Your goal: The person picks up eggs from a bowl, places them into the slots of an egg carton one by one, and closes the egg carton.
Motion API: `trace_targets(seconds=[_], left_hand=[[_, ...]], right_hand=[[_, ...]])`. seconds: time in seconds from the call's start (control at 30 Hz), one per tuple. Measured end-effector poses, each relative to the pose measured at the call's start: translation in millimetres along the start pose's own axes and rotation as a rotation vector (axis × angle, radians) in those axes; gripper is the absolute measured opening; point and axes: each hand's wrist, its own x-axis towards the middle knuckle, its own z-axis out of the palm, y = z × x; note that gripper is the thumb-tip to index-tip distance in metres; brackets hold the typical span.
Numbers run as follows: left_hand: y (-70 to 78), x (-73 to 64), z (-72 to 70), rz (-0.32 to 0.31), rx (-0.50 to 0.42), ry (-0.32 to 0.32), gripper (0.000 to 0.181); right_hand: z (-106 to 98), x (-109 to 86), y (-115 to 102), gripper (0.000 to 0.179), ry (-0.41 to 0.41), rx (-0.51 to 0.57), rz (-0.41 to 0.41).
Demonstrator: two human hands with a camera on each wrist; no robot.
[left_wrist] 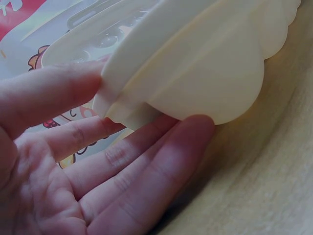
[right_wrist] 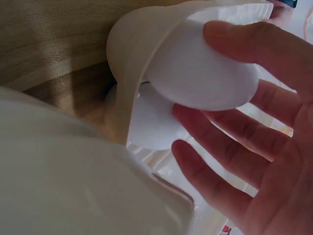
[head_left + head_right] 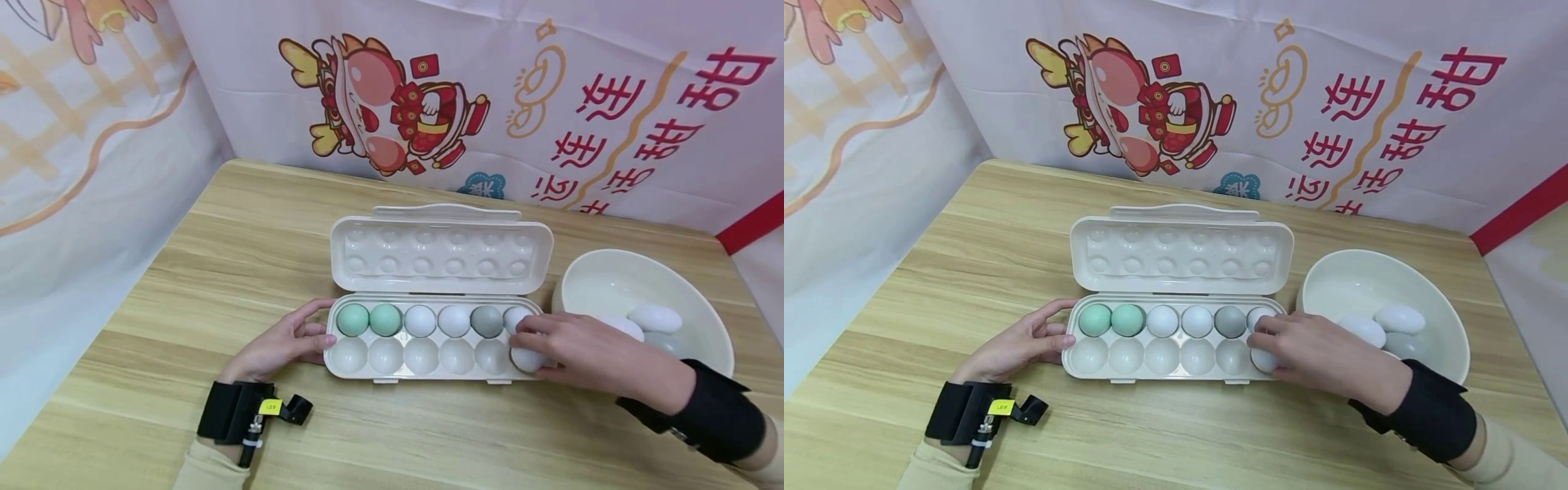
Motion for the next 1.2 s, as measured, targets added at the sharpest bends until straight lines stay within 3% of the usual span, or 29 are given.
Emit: trace_targets(seconds=[0.5,0.97,1.2], left_hand=[[0.8,1.1,-1.8,0.002,0.008,-0.005,0.061],[0.1,-0.8,-1.0,0.005,0.006,-0.013,0.058],[0.3,-0.9,-0.8,0.005,0.022,-0.011,0.059]], right_hand=[[10.8,1.3,-0.3,0.041,-0.052,-0.066,0.007],[16.1,-1.1,-5.7,0.028,0.051,-0.141,-0.036],[15.3,-3.2,-5.6,0.035,0.046,-0.095,-0.024]])
